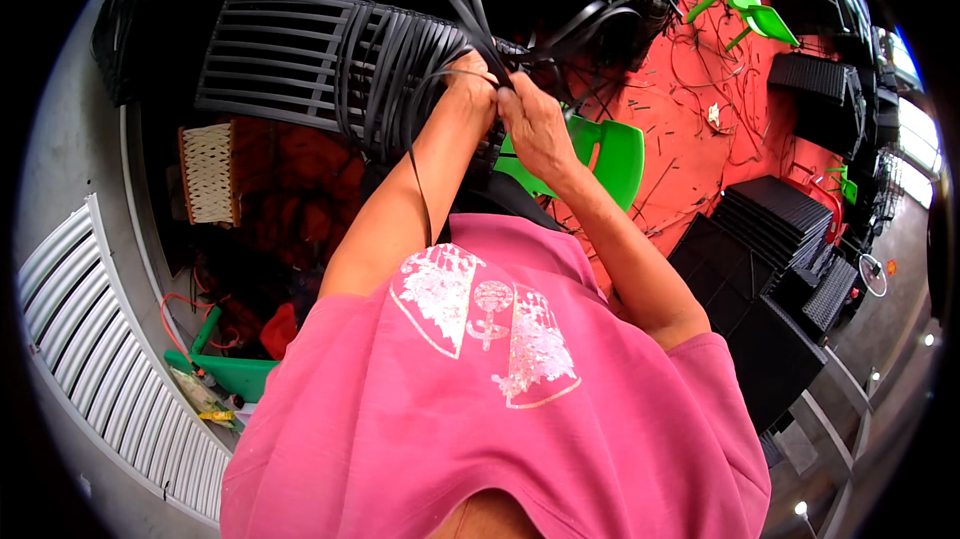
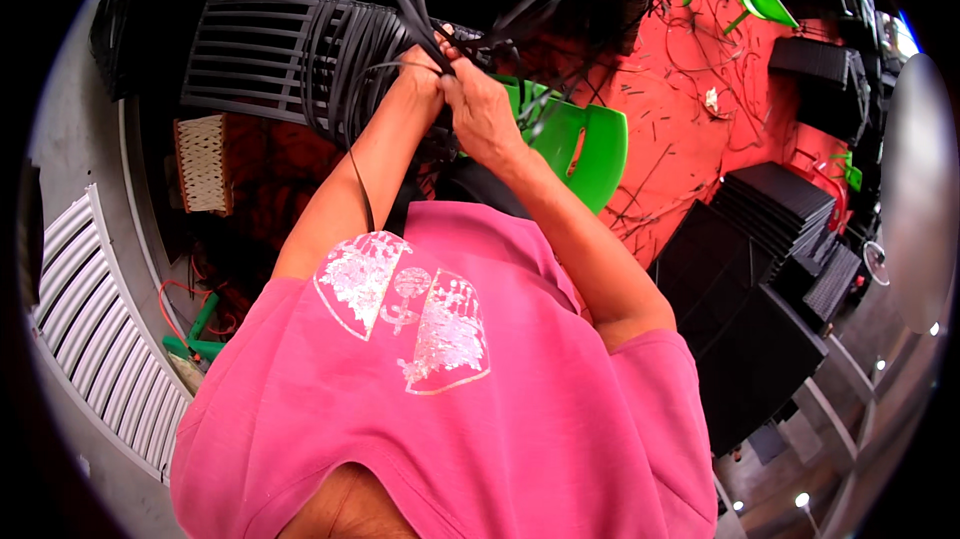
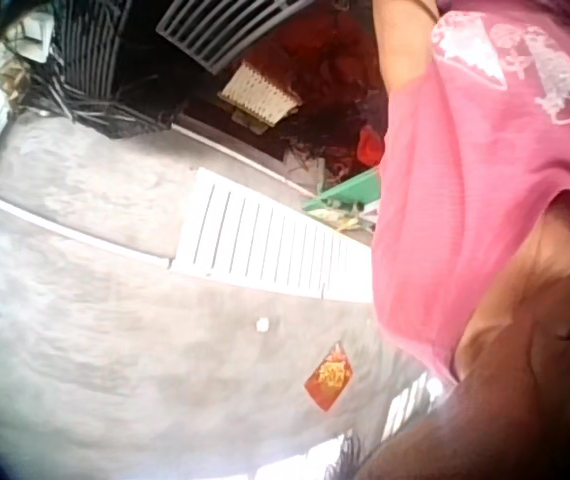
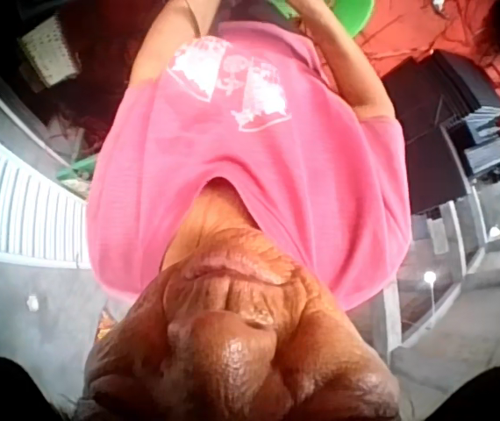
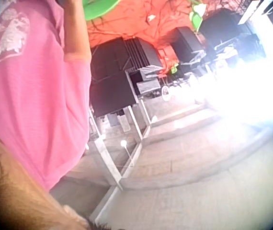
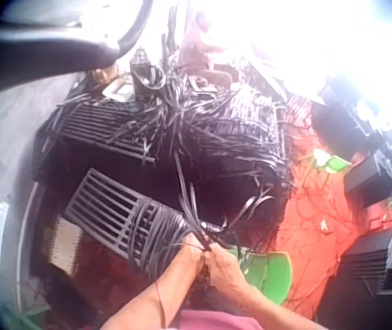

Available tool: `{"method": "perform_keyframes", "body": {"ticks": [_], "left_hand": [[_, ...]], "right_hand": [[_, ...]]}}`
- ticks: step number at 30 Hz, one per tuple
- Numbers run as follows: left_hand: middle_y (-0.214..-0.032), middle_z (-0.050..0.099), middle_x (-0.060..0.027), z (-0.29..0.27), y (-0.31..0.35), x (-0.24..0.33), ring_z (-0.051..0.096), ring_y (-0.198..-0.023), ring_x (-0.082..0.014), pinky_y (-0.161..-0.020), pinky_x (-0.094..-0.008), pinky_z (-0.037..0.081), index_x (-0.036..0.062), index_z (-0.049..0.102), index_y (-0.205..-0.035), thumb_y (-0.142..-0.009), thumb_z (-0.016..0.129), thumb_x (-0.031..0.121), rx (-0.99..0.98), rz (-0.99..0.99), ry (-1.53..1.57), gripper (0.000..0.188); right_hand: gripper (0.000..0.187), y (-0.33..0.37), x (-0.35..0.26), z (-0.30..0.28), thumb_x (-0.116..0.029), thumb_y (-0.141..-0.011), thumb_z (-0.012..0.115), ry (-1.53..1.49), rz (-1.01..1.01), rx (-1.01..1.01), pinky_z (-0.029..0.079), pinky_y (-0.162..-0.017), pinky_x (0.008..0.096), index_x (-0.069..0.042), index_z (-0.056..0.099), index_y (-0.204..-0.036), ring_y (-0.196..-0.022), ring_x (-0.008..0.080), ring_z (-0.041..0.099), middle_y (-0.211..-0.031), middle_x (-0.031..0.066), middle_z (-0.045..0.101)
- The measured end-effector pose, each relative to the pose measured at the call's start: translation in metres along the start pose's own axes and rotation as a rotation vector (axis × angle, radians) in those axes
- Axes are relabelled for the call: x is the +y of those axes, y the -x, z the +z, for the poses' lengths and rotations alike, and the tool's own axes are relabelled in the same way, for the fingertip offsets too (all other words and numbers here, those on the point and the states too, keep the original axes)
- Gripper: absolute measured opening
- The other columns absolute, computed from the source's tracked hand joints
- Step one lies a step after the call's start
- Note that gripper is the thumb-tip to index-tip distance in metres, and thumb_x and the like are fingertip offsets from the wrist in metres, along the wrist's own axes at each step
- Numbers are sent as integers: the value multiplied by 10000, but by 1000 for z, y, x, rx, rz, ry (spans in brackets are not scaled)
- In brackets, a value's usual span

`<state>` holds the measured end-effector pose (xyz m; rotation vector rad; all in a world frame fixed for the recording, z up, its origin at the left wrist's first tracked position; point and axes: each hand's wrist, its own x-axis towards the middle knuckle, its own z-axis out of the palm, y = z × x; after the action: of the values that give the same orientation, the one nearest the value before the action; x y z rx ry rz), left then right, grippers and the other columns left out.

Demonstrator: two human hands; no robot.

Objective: The person weaves black synthetic strips through the frame of a furniture piece by hand.

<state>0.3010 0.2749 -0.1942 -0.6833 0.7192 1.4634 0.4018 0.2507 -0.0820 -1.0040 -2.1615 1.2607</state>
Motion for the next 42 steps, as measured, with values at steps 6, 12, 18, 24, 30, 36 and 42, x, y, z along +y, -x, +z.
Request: {"method": "perform_keyframes", "body": {"ticks": [6,12,18,24,30,36,42], "left_hand": [[-555,467,-19,0,11,-5,461,-459,-142,-440,-276,433,62,511,-748,-871,526,109,-38,49,-1,132],[-580,492,-40,10,48,-21,468,-438,-150,-388,-252,392,37,502,-800,-871,510,76,221,305,-166,81],[-592,548,-39,7,40,-12,486,-435,-159,-368,-284,364,38,545,-713,-789,548,23,369,131,34,78],[-548,520,-38,-59,-12,-1,383,-419,-167,-400,-292,345,41,534,-647,-782,602,87,-3,-35,159,158],[-539,448,-11,-49,5,-4,409,-475,-142,-435,-282,358,84,513,-645,-819,642,198,-18,38,-27,245],[-514,414,31,-41,18,-16,427,-442,-108,-402,-264,325,139,461,-602,-795,663,209,184,184,-113,288],[-493,438,25,-32,43,-12,468,-441,-137,-411,-263,293,150,437,-577,-772,673,257,274,119,-320,325]], "right_hand": [[132,-25,28,10,-128,-903,457,-93,194,132,393,-520,292,-8,511,-892,-553,112,458,-613,45,501],[156,-35,42,-2,-180,-934,461,-908,694,129,372,-454,218,-28,498,-930,-535,90,456,-695,39,522],[175,-36,36,12,-131,-903,453,-513,561,90,458,-517,259,-1,524,-811,-619,139,600,-791,105,636],[111,-31,36,31,-75,-853,509,-153,349,105,460,-503,291,10,527,-783,-501,179,584,-618,109,608],[185,-35,32,26,-63,-865,499,-174,361,59,462,-485,254,-2,535,-1037,-504,115,565,-627,71,621],[106,-40,37,20,-97,-896,489,-160,431,153,424,-438,243,5,474,-921,-468,84,517,-686,68,616],[139,-27,41,26,-85,-870,551,-451,442,188,425,-445,207,42,567,-924,-473,70,524,-681,46,617]]}}
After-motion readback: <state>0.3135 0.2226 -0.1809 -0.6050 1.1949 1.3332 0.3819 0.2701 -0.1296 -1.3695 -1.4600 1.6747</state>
